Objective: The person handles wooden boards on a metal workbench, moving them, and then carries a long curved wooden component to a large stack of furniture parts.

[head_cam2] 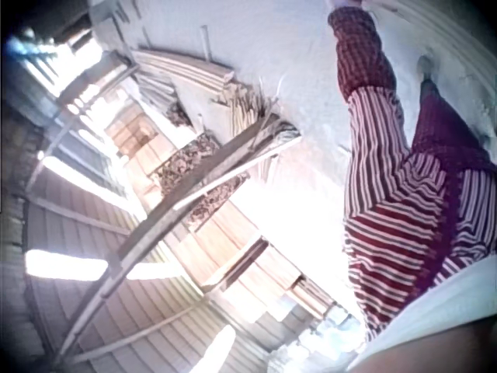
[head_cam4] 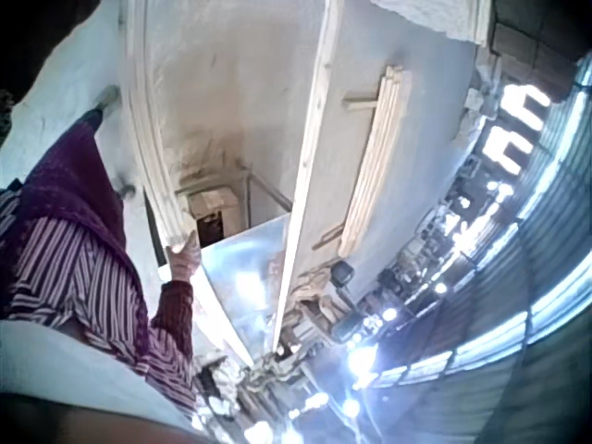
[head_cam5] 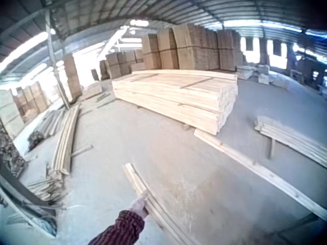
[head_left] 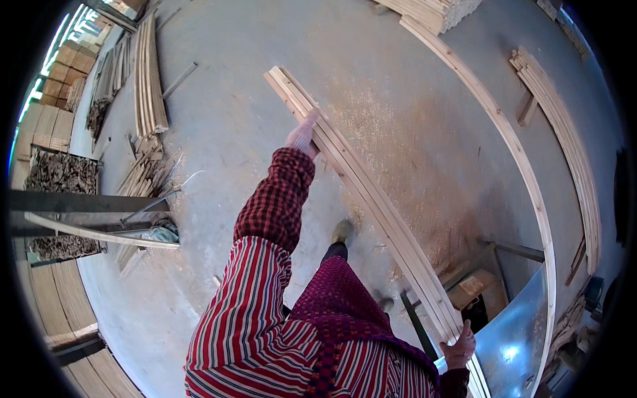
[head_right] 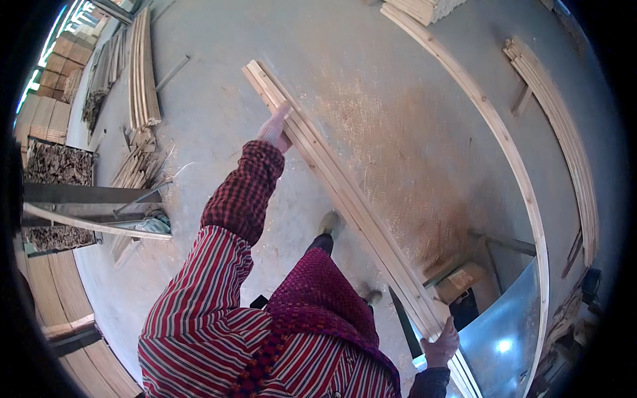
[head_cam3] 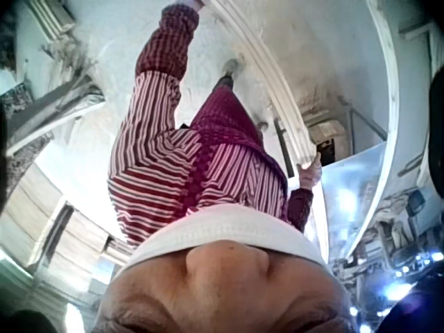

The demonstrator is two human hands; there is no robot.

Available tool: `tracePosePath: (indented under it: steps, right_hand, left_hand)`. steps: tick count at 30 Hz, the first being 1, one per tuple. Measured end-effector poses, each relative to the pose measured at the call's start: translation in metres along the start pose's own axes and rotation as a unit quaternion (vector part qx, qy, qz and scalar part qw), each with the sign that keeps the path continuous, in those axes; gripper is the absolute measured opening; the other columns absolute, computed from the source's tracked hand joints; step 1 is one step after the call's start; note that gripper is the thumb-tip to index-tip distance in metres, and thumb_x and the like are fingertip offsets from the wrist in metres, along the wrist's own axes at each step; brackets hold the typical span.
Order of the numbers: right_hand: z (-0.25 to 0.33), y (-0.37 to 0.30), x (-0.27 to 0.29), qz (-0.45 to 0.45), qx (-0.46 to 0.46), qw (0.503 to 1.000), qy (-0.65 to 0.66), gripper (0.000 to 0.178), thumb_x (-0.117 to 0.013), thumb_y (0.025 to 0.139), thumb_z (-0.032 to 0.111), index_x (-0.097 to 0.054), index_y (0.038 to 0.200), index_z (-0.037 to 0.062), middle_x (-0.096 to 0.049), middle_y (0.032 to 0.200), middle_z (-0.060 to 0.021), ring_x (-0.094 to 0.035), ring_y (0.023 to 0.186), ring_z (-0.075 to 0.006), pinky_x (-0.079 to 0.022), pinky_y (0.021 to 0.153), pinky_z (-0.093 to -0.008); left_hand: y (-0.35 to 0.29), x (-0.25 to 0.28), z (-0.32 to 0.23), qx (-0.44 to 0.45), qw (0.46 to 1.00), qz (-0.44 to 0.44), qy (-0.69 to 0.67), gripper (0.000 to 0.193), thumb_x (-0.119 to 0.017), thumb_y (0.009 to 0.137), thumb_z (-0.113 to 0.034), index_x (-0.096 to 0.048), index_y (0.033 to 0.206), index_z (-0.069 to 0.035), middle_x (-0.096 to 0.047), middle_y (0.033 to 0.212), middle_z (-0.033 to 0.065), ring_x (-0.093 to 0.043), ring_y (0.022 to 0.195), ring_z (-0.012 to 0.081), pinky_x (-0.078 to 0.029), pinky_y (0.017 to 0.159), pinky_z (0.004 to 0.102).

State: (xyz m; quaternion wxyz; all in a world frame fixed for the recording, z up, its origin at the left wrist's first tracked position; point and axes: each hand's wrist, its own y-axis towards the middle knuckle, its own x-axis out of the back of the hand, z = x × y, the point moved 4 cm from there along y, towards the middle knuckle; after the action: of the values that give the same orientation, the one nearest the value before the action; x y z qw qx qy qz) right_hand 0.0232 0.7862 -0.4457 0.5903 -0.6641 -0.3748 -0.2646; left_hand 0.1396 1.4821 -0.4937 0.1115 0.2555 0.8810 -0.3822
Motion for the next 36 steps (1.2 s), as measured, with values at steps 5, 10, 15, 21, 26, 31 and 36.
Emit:
tracePosePath:
  steps: [5,10,15,21,26,31,36]
  right_hand:
    - [0.120,0.028,0.039,-0.011,0.073,0.996,0.040,0.112,-0.087,0.055,0.033,-0.027,0.145,0.0070,-0.049,0.135,-0.0145,-0.046,0.126,-0.0313,-0.035,0.107,-0.0399]
    - [0.163,0.039,0.040,-0.053,0.079,0.993,0.071,0.089,-0.085,0.056,0.029,-0.041,0.131,0.0108,-0.055,0.124,-0.0118,-0.052,0.118,-0.0317,-0.040,0.102,-0.0427]
    - [0.153,0.035,0.034,-0.086,0.083,0.989,0.093,0.083,-0.085,0.054,0.025,-0.046,0.126,0.0125,-0.057,0.119,-0.0111,-0.054,0.113,-0.0329,-0.043,0.097,-0.0441]
    - [0.147,0.027,0.023,-0.119,0.094,0.984,0.094,0.092,-0.086,0.050,0.022,-0.045,0.131,0.0109,-0.058,0.122,-0.0134,-0.053,0.114,-0.0347,-0.043,0.097,-0.0429]
    - [0.165,0.031,0.041,-0.116,0.120,0.979,0.113,0.082,-0.085,0.049,0.024,-0.049,0.122,0.0121,-0.057,0.116,-0.0115,-0.053,0.111,-0.0340,-0.042,0.097,-0.0438]
    - [0.177,0.029,0.053,-0.087,0.103,0.984,0.116,0.077,-0.085,0.050,0.027,-0.052,0.119,0.0132,-0.059,0.114,-0.0104,-0.054,0.111,-0.0320,-0.042,0.097,-0.0428]
    - [0.184,0.024,0.058,-0.024,0.087,0.989,0.121,0.063,-0.081,0.059,0.026,-0.055,0.114,0.0099,-0.061,0.108,-0.0112,-0.058,0.106,-0.0296,-0.044,0.094,-0.0426]
  left_hand:
    - [0.026,0.014,0.016,0.047,0.998,-0.041,-0.024,0.048,-0.075,0.081,-0.019,-0.054,0.118,0.003,-0.064,0.106,0.0147,-0.066,0.094,0.0293,-0.059,0.077,0.0437]
    - [0.015,0.015,0.014,0.043,0.997,-0.066,0.012,0.045,-0.076,0.080,-0.023,-0.057,0.115,0.000,-0.065,0.101,0.0119,-0.067,0.089,0.0266,-0.058,0.077,0.0433]
    - [0.023,0.026,0.009,0.026,0.997,-0.067,0.030,0.042,-0.073,0.084,-0.029,-0.059,0.112,-0.002,-0.067,0.098,0.0096,-0.067,0.088,0.0222,-0.059,0.077,0.0405]
    - [0.076,0.030,-0.063,-0.008,0.997,-0.079,0.023,0.038,-0.068,0.090,-0.032,-0.060,0.113,-0.003,-0.066,0.101,0.0070,-0.065,0.092,0.0209,-0.056,0.081,0.0372]
    - [0.086,0.062,-0.054,-0.044,0.992,0.108,0.057,0.037,-0.061,0.094,-0.026,-0.055,0.121,-0.001,-0.064,0.109,0.0094,-0.062,0.103,0.0223,-0.052,0.093,0.0380]
    - [0.083,0.043,-0.056,0.004,0.995,-0.036,0.088,0.043,-0.064,0.092,-0.029,-0.053,0.126,-0.005,-0.061,0.115,0.0076,-0.059,0.108,0.0228,-0.051,0.093,0.0389]
    - [0.134,0.086,-0.050,-0.063,0.958,0.190,0.206,0.059,-0.059,0.091,-0.041,-0.042,0.141,-0.015,-0.049,0.134,0.0083,-0.048,0.124,0.0268,-0.046,0.099,0.0462]
